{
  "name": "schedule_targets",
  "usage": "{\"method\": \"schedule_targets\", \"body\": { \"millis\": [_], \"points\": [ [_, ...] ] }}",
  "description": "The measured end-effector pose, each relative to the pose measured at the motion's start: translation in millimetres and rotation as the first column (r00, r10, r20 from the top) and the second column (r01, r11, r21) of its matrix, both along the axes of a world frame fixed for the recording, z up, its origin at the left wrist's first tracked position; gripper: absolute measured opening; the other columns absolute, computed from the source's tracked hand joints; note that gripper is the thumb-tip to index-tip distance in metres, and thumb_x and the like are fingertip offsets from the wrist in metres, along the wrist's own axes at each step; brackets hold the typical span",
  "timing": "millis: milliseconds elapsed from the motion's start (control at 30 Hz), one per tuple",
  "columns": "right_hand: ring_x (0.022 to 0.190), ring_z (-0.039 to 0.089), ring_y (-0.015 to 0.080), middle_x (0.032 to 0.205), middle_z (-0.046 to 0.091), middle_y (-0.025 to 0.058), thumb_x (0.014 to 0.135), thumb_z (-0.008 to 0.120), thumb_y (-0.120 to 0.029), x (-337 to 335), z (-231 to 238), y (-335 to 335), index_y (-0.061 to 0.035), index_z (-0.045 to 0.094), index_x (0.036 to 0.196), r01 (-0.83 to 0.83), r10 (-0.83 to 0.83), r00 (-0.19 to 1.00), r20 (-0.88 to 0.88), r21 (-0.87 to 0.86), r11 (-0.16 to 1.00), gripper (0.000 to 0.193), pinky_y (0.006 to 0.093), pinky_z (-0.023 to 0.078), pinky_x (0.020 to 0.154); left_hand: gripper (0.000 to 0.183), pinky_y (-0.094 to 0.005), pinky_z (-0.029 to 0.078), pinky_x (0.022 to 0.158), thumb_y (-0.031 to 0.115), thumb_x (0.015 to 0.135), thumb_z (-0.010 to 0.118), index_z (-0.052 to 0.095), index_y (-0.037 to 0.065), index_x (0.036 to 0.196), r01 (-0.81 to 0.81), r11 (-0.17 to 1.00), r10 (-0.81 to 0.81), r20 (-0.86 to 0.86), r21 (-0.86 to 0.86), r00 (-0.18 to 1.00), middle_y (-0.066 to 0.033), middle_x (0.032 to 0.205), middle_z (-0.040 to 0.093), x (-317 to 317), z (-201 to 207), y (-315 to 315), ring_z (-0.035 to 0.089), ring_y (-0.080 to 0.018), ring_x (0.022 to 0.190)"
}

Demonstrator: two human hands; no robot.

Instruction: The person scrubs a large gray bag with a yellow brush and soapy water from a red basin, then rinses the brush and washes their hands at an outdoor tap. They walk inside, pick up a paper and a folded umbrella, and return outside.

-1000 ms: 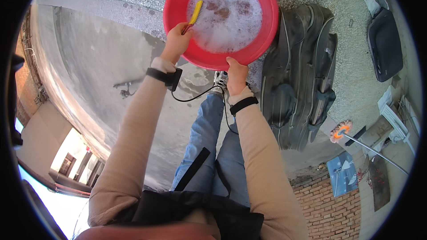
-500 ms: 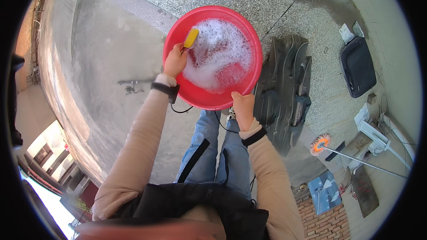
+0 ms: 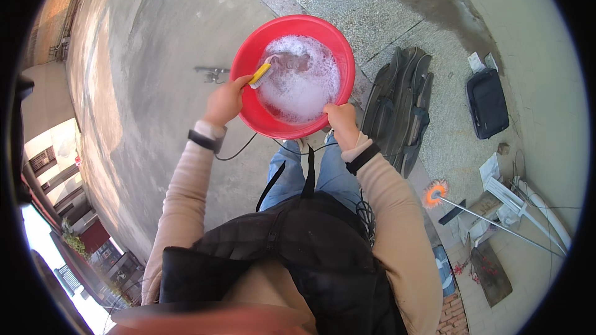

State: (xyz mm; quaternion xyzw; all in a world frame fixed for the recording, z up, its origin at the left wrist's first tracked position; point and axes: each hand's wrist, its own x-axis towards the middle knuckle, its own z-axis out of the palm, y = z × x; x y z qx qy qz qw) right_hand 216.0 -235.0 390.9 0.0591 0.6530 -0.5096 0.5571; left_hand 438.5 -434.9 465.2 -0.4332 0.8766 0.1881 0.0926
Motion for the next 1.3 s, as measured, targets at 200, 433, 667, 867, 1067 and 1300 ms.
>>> {"method": "schedule_targets", "body": {
  "millis": [200, 433, 667, 867, 1067, 1300],
  "points": [
    [0.052, 0.055, 0.0166, 0.063, 0.058, 0.0062, 0.071, 0.061, -0.004, 91.2, 27.1, 0.7, 0.0009, 0.061, 0.068, -0.088, 0.090, 0.993, -0.079, 0.024, 0.996, 0.006, 0.0308, 0.040, 0.046, 0.042, -0.0401, 0.048, 0.061, 0.009, 0.086, 0.051, 0.059, 0.026, 0.123, -0.067, 0.988, 0.075, 0.046, -0.142, 0.996, -0.0080, 0.081, 0.059, 128.3, 60.3, 44.1, 0.061, -0.0281, 0.073],
    [0.060, 0.059, 0.0180, 0.074, 0.063, 0.0064, 0.075, 0.060, -0.007, 223.6, 65.6, -20.7, -0.0047, 0.060, 0.084, -0.095, 0.096, 0.995, 0.026, -0.031, 0.995, 0.009, 0.0312, 0.049, 0.056, 0.043, -0.0402, 0.045, 0.054, 0.005, 0.086, 0.050, 0.060, 0.027, 0.122, -0.261, 0.930, 0.241, -0.104, -0.258, 0.965, -0.0081, 0.073, 0.053, 329.3, 88.4, 93.8, 0.056, -0.0283, 0.064],
    [0.062, 0.059, 0.0163, 0.073, 0.059, 0.0040, 0.079, 0.058, -0.006, 345.4, 89.6, -75.4, -0.0065, 0.055, 0.088, -0.055, 0.073, 0.977, 0.201, -0.093, 0.994, 0.009, 0.0274, 0.050, 0.056, 0.037, -0.0423, 0.050, 0.069, 0.010, 0.089, 0.049, 0.057, 0.022, 0.123, -0.750, 0.632, 0.717, -0.219, -0.196, 0.662, -0.0102, 0.094, 0.066, 606.2, 61.9, 157.1, 0.063, -0.0308, 0.086],
    [0.069, 0.060, 0.0170, 0.084, 0.061, 0.0069, 0.078, 0.058, -0.003, 406.1, 135.5, -153.2, -0.0048, 0.053, 0.092, -0.227, 0.264, 0.956, 0.126, -0.250, 0.941, 0.015, 0.0245, 0.050, 0.058, 0.040, -0.0391, 0.047, 0.087, 0.010, 0.084, 0.053, 0.056, 0.008, 0.124, -0.988, -0.153, 0.955, -0.261, -0.025, -0.142, -0.0196, 0.109, 0.065, 854.8, -24.1, 357.6, 0.062, -0.0339, 0.101],
    [0.072, 0.062, 0.0162, 0.083, 0.062, 0.0049, 0.075, 0.060, -0.001, 462.4, 151.1, -249.1, -0.0053, 0.056, 0.094, -0.308, 0.296, 0.951, -0.090, -0.170, 0.936, 0.020, 0.0257, 0.052, 0.060, 0.030, -0.0357, 0.049, 0.064, 0.017, 0.082, 0.053, 0.068, -0.002, 0.099, -0.504, -0.860, 0.488, -0.154, 0.084, -0.859, -0.0139, 0.083, 0.068, 936.9, -78.1, 585.2, 0.064, -0.0245, 0.071],
    [0.068, 0.062, 0.0137, 0.082, 0.064, 0.0015, 0.075, 0.063, -0.002, 571.9, 157.1, -361.8, -0.0082, 0.057, 0.094, -0.363, 0.349, 0.931, -0.105, -0.201, 0.910, 0.020, 0.0233, 0.050, 0.058, 0.031, -0.0406, 0.047, 0.061, 0.021, 0.086, 0.050, 0.063, -0.002, 0.101, 0.143, -0.981, -0.143, 0.010, 0.131, -0.990, -0.0136, 0.082, 0.064, 854.1, -48.5, 654.3, 0.062, -0.0293, 0.072]
  ]
}}
